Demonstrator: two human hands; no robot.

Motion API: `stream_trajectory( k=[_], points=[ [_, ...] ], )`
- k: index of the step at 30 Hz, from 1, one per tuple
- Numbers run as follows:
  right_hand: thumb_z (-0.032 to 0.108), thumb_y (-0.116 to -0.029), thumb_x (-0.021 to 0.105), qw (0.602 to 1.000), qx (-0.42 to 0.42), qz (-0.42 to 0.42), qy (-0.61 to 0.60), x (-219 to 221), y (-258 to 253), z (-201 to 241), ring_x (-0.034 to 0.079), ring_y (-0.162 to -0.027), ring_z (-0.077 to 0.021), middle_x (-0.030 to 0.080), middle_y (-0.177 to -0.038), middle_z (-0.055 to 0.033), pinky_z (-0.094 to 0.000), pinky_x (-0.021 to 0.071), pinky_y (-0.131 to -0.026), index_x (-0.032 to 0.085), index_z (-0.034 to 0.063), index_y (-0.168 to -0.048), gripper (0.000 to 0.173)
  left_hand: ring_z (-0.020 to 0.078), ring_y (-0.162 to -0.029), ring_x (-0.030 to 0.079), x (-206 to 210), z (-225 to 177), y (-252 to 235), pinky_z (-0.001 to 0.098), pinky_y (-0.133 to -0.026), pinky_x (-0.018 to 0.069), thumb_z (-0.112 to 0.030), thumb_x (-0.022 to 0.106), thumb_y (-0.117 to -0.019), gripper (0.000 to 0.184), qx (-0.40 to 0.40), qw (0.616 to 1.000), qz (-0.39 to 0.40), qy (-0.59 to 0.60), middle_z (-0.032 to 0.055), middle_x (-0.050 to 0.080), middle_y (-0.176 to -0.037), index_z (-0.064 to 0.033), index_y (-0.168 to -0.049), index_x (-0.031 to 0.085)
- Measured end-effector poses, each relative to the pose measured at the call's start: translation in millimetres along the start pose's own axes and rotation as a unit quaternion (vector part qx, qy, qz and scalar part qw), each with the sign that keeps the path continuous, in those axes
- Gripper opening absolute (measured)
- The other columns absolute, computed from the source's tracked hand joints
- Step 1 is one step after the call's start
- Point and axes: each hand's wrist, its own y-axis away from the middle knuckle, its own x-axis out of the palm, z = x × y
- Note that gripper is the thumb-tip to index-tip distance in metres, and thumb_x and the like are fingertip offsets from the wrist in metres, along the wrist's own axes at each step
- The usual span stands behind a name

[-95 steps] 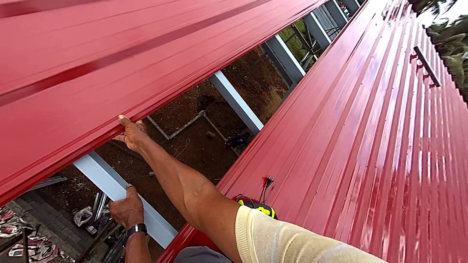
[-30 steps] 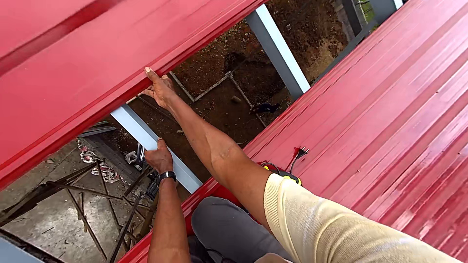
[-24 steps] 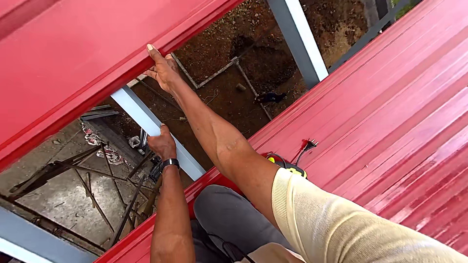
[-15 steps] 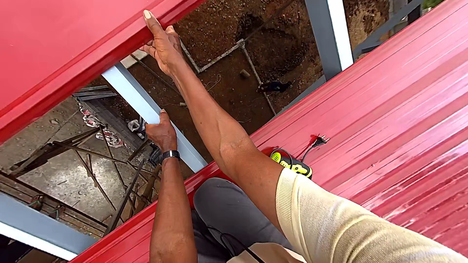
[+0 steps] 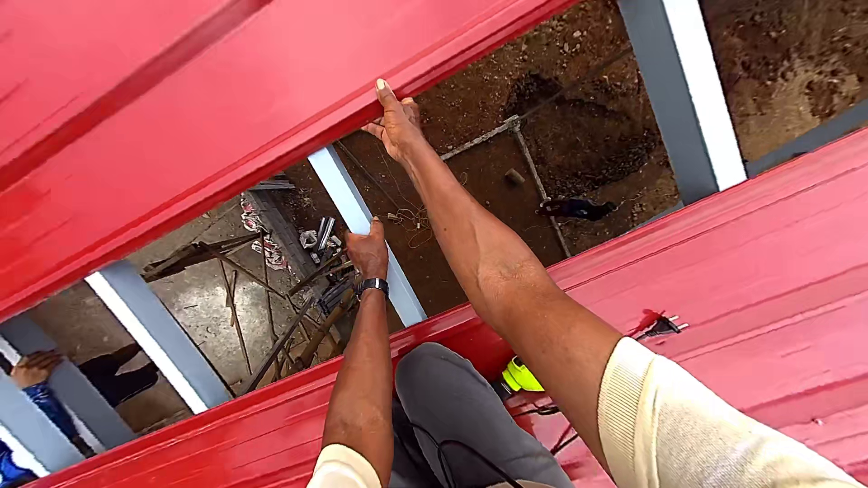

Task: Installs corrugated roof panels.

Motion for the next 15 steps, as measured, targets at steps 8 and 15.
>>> stream_trajectory(
  k=[8,15],
  points=[
    [0.030,-0.1048,0.061,1.000,0.006,-0.007,-0.014,8.5,4.9,5.6,0.072,-0.098,-0.0384,0.061,-0.124,-0.0255,-0.0546,0.0649,-0.077,0.033,0.0035,-0.147,0.057,0.0312,-0.102,0.071,-16.8,16.3,38.5,0.0559,-0.088,0.0588,-0.063,0.080,-0.0757,0.109,-0.057,0.996,0.061,-0.026,0.0166,0.071,-0.114,-0.0103,-0.156,0.030],
    [0.030,-0.1046,0.061,1.000,0.008,-0.004,-0.016,9.6,11.4,10.0,0.071,-0.102,-0.0365,0.061,-0.126,-0.0232,-0.0537,0.0640,-0.079,0.032,0.0066,-0.148,0.057,0.0262,-0.103,0.071,3.1,32.6,55.5,0.0527,-0.089,0.0591,-0.057,0.075,-0.0838,0.082,-0.064,0.998,-0.020,-0.016,0.0119,0.071,-0.115,-0.0117,-0.147,0.048]
  ],
)
